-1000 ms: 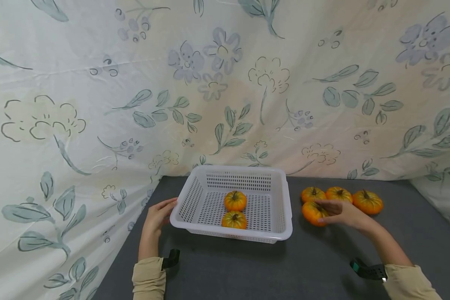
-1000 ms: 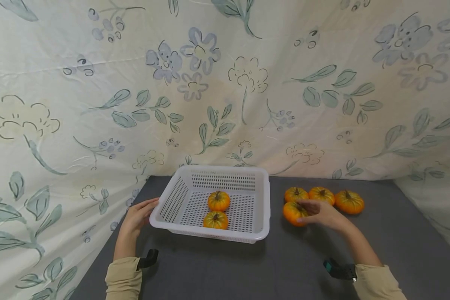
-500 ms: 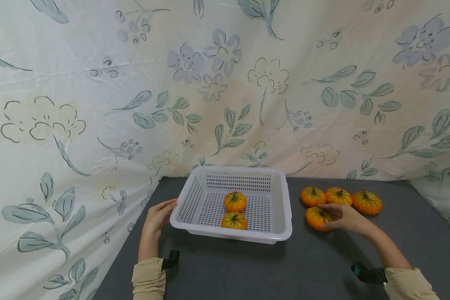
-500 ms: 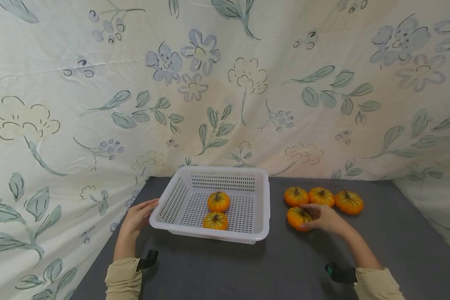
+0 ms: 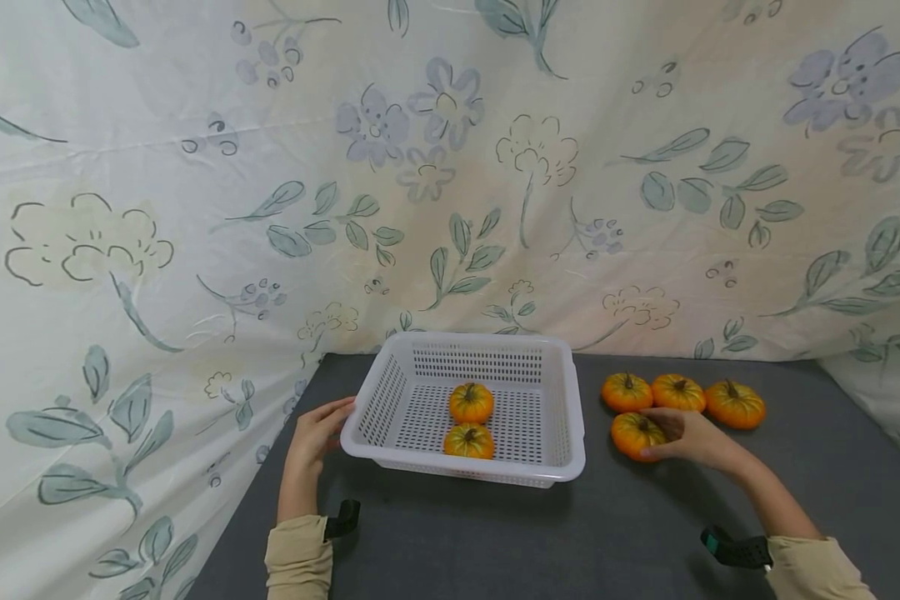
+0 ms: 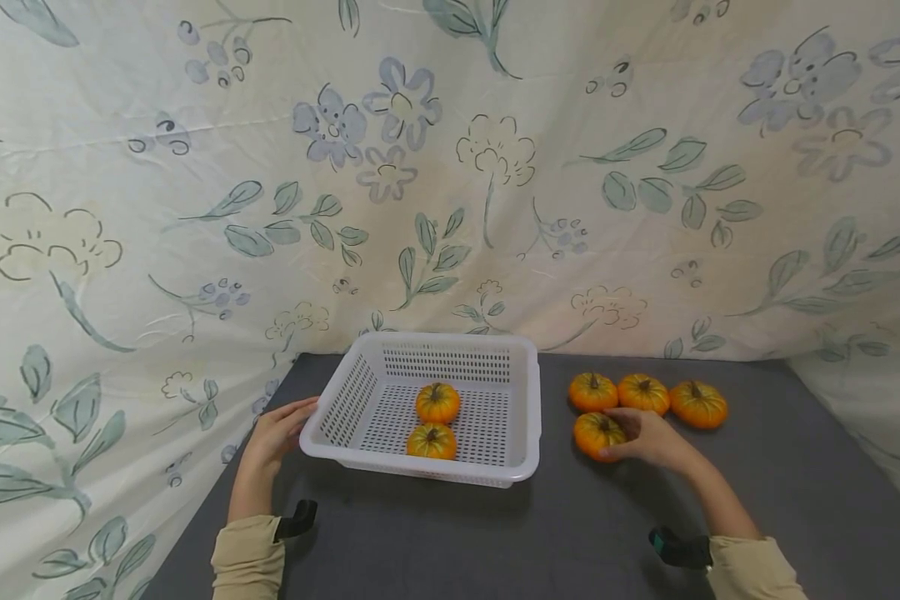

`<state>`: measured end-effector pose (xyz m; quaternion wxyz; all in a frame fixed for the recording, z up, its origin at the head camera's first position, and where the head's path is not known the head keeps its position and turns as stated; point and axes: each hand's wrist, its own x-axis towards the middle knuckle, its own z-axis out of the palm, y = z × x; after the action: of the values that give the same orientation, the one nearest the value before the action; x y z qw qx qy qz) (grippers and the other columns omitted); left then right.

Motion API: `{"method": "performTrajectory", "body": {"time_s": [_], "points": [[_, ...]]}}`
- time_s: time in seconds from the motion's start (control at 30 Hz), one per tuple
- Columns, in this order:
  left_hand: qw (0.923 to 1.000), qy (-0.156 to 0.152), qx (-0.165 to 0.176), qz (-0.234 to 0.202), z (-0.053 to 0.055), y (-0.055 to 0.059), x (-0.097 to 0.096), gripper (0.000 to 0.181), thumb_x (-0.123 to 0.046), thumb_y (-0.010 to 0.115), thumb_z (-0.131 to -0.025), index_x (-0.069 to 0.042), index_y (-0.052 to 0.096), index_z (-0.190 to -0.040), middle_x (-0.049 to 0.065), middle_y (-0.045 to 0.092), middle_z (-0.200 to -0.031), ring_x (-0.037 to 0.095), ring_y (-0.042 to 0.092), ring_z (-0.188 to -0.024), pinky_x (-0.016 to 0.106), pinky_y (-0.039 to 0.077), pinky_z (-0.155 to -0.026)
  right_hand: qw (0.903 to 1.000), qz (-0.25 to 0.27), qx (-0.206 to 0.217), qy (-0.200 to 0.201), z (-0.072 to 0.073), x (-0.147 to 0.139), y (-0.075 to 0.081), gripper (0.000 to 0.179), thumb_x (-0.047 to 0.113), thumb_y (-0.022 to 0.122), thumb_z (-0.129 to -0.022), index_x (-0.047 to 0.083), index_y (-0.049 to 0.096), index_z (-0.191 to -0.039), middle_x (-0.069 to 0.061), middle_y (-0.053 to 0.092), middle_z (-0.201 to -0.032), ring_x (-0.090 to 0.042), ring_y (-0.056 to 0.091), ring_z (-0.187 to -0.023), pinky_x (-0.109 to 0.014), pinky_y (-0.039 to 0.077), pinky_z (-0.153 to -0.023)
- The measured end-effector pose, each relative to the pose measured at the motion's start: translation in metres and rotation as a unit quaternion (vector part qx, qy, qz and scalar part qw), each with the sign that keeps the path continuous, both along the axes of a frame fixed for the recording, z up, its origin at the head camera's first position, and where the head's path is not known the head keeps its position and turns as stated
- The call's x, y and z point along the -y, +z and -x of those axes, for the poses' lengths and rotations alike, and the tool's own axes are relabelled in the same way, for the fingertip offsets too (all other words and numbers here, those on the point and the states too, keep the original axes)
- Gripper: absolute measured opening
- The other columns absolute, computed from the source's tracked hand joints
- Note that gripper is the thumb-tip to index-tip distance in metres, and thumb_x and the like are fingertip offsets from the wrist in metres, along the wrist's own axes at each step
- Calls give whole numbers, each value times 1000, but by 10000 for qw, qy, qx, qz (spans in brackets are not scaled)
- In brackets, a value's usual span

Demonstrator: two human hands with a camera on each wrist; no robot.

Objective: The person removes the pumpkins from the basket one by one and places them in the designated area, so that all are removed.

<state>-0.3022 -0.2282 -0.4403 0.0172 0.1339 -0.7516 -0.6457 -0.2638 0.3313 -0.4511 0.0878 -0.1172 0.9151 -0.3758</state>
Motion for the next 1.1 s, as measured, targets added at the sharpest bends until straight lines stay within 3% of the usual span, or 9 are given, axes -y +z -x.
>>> {"method": "performTrajectory", "body": {"time_s": [0.47, 0.83, 1.1], "points": [[10000, 8, 31, 86, 0, 0, -1, 50, -32, 72, -89, -3, 63, -128, -3, 70, -102, 7, 66, -79, 29, 53, -68, 9991, -314, 26, -278, 2, 2, -4, 87, 34, 79, -80, -20, 39, -136, -43, 41, -138, -56, 44, -126, -60, 43, -97], [9999, 22, 49, 93, 0, -1, -2, 48, -31, 71, -89, -3, 64, -127, -2, 70, -102, 9, 66, -79, 29, 54, -69, 9963, -651, -289, -473, 6, 4, -11, 90, 36, 81, -78, -23, 41, -133, -44, 46, -132, -56, 50, -118, -59, 46, -92], [9999, 38, 58, 120, -1, 0, -2, 48, -31, 71, -89, -3, 64, -127, 0, 70, -104, 9, 66, -79, 29, 54, -69, 9958, -654, -159, -619, 4, 7, 2, 87, 41, 76, -82, -19, 42, -135, -40, 49, -133, -52, 53, -118, -56, 48, -92]]}}
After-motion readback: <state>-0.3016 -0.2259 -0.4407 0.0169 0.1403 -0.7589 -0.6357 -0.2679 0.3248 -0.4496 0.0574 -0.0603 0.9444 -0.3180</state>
